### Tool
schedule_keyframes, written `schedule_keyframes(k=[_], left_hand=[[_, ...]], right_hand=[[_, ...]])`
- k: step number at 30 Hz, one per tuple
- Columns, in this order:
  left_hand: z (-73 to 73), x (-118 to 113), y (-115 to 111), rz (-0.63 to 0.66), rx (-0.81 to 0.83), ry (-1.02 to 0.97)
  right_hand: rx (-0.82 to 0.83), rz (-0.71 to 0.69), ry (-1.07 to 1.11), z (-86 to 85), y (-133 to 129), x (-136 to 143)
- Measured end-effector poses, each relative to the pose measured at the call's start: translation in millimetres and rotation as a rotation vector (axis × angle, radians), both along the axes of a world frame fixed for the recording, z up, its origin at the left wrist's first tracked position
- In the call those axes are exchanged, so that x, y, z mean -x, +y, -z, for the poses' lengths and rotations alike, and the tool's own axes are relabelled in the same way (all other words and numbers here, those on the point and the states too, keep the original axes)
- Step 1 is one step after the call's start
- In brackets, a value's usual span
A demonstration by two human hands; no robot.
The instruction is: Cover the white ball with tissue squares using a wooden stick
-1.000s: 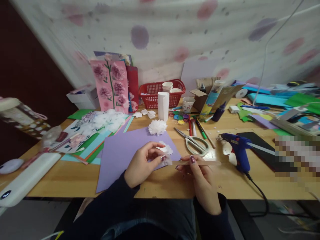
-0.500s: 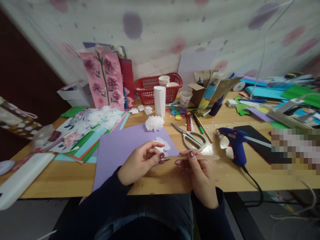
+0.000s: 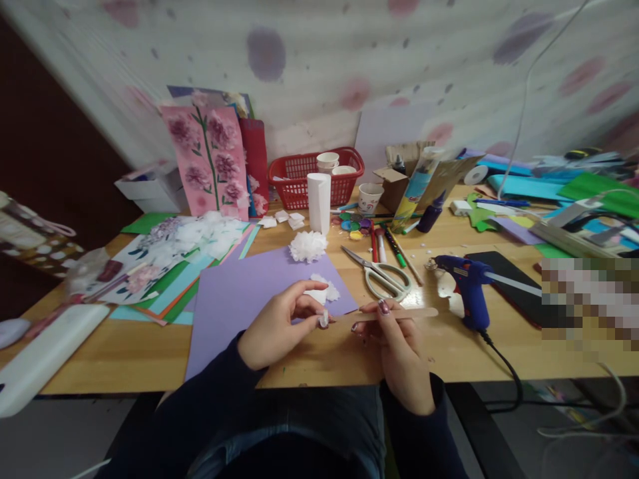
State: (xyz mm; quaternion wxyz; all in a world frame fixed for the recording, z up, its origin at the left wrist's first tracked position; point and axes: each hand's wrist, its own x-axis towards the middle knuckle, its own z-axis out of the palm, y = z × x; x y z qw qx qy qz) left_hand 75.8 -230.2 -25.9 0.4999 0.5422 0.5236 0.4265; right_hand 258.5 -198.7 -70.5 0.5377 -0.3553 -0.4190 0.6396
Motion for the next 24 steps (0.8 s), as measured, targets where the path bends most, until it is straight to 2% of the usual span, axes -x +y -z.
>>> schedule_keyframes(k=[8,15,18,21,24], left_hand=[[-7.6,-1,-1,0.013,0.025,0.005],[-9.5,1,1,-0.056,0.044,0.043],[-19.4,11,4,-0.105,0.006,0.080],[-35.9,23,8,-0.165,-0.084,0.220],[-50.2,28,13,-0.163,-0.154,0.339]], right_hand=[[-0.014,0.027,-0.022,1.9,0,1],[-0.021,0.030,-0.067,0.2,1,1],[-0.039,0.107,-0.124,0.6,1,1],[-0.127,0.190,-0.271,0.6,3,3],[-0.180,0.151,-0.371,-0.1,7,6]])
